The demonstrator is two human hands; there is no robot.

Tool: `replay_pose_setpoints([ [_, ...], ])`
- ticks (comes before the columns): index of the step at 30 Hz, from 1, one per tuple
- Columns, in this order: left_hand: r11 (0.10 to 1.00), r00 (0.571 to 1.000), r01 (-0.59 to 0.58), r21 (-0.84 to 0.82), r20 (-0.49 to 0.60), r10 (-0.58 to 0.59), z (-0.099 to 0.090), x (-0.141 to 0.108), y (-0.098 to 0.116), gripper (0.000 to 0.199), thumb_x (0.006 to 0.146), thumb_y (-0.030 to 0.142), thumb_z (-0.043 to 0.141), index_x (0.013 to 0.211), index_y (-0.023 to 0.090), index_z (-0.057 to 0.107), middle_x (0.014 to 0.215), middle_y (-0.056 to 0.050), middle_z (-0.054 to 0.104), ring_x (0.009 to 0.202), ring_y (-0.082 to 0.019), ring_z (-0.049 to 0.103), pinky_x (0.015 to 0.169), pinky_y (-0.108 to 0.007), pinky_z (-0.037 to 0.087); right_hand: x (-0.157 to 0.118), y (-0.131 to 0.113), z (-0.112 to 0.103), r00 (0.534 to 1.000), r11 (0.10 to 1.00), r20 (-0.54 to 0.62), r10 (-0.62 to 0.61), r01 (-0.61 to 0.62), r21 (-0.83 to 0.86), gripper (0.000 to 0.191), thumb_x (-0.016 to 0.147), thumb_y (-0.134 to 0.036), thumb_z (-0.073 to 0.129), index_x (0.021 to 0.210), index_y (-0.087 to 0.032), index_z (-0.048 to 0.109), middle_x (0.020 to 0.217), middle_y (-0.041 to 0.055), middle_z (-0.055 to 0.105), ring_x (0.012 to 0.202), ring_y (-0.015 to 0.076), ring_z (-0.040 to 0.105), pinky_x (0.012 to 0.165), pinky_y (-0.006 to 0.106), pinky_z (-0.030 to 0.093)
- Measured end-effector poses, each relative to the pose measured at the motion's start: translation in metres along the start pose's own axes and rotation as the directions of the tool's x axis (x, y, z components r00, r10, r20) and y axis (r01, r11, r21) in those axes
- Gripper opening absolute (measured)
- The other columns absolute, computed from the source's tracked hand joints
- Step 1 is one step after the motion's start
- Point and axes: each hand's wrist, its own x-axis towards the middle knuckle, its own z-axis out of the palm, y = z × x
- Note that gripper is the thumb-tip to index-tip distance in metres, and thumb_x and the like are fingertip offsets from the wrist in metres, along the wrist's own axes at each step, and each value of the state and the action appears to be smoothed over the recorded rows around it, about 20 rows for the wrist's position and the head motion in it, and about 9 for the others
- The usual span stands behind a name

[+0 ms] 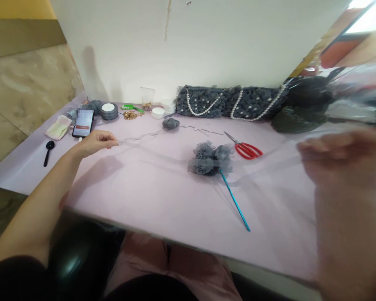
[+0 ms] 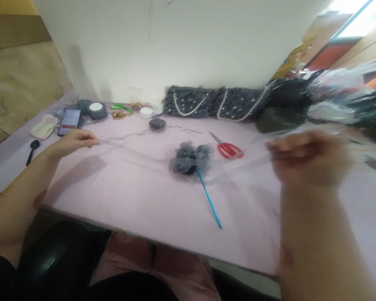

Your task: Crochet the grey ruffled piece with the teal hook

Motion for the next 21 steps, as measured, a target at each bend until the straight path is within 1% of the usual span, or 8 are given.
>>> replay_pose_setpoints([
  [1,0.999,0.999,-0.032,0.001,0.003,0.032,0.001,-0.002,0.007,0.029,0.069,0.044,0.077,0.069,0.016,0.067,0.064,-0.001,0.062,0.063,-0.012,0.054,0.059,-0.023,0.043,-0.004,-0.014,0.010,0.980,0.998,0.199,0.019,-0.030,0.054,0.052,0.083,-0.067,0.043,0.050,-0.033,0.063,0.041,0.0087,0.037,0.063,0.0305,0.055,0.060,0.048,0.036],
  [4,0.988,0.989,-0.150,0.033,0.020,0.150,0.008,-0.006,0.039,0.026,0.075,0.041,0.074,0.069,0.016,0.068,0.065,-0.003,0.065,0.063,-0.013,0.056,0.056,-0.023,0.041,-0.023,-0.066,0.037,0.949,0.999,0.312,-0.039,0.045,-0.012,0.020,0.071,-0.044,0.073,0.078,-0.026,0.077,0.088,0.0131,0.072,0.093,0.0307,0.062,0.083,0.047,0.044],
  [5,0.981,0.982,-0.189,0.044,0.022,0.189,0.012,-0.006,0.052,0.024,0.076,0.040,0.073,0.070,0.016,0.069,0.063,-0.002,0.064,0.061,-0.012,0.055,0.054,-0.022,0.040,-0.031,-0.085,0.045,0.952,0.985,0.291,-0.099,0.136,-0.109,0.026,0.077,-0.040,0.067,0.093,-0.022,0.077,0.108,0.0166,0.071,0.106,0.0312,0.061,0.091,0.047,0.044],
  [7,0.962,0.962,-0.269,0.051,0.055,0.266,0.022,-0.005,0.077,0.022,0.079,0.037,0.071,0.072,0.016,0.070,0.060,-0.001,0.062,0.058,-0.010,0.053,0.052,-0.021,0.038,-0.046,-0.126,0.062,0.922,0.979,0.363,-0.136,0.181,-0.092,0.041,0.087,-0.040,0.059,0.120,-0.019,0.069,0.130,0.0177,0.062,0.102,0.0260,0.064,0.085,0.041,0.051],
  [11,0.893,0.891,-0.447,0.056,0.121,0.438,0.045,0.005,0.113,0.020,0.083,0.034,0.068,0.074,0.016,0.071,0.057,0.001,0.059,0.053,-0.008,0.049,0.049,-0.021,0.034,-0.067,-0.185,0.096,0.750,0.962,0.631,-0.199,0.027,0.271,0.039,0.092,-0.041,0.061,0.126,-0.020,0.059,0.122,0.0107,0.066,0.077,0.0155,0.065,0.064,0.030,0.053],
  [14,0.850,0.847,-0.524,0.047,0.128,0.515,0.054,0.014,0.121,0.020,0.084,0.033,0.067,0.073,0.016,0.070,0.057,0.002,0.057,0.053,-0.007,0.046,0.049,-0.021,0.033,-0.068,-0.194,0.112,0.641,0.895,0.734,-0.226,-0.162,0.416,0.017,0.093,-0.034,0.061,0.099,-0.018,0.059,0.084,0.0025,0.068,0.062,0.0114,0.061,0.054,0.025,0.048],
  [17,0.850,0.846,-0.525,0.048,0.139,0.514,0.053,0.024,0.119,0.019,0.083,0.032,0.068,0.073,0.016,0.071,0.059,0.001,0.059,0.054,-0.007,0.048,0.049,-0.020,0.034,-0.059,-0.182,0.109,0.748,0.856,0.631,-0.205,-0.176,0.486,0.021,0.094,-0.028,0.060,0.075,-0.019,0.056,0.062,-0.0028,0.056,0.054,0.0079,0.051,0.052,0.022,0.041],
  [21,0.868,0.867,-0.494,0.054,0.105,0.487,0.048,0.039,0.115,0.016,0.082,0.028,0.069,0.072,0.015,0.070,0.060,0.001,0.059,0.054,-0.007,0.050,0.049,-0.020,0.035,-0.042,-0.159,0.085,0.879,0.862,0.457,-0.136,-0.122,0.492,0.023,0.090,-0.029,0.068,0.070,-0.019,0.060,0.056,-0.0035,0.049,0.052,0.0078,0.041,0.050,0.024,0.031],
])
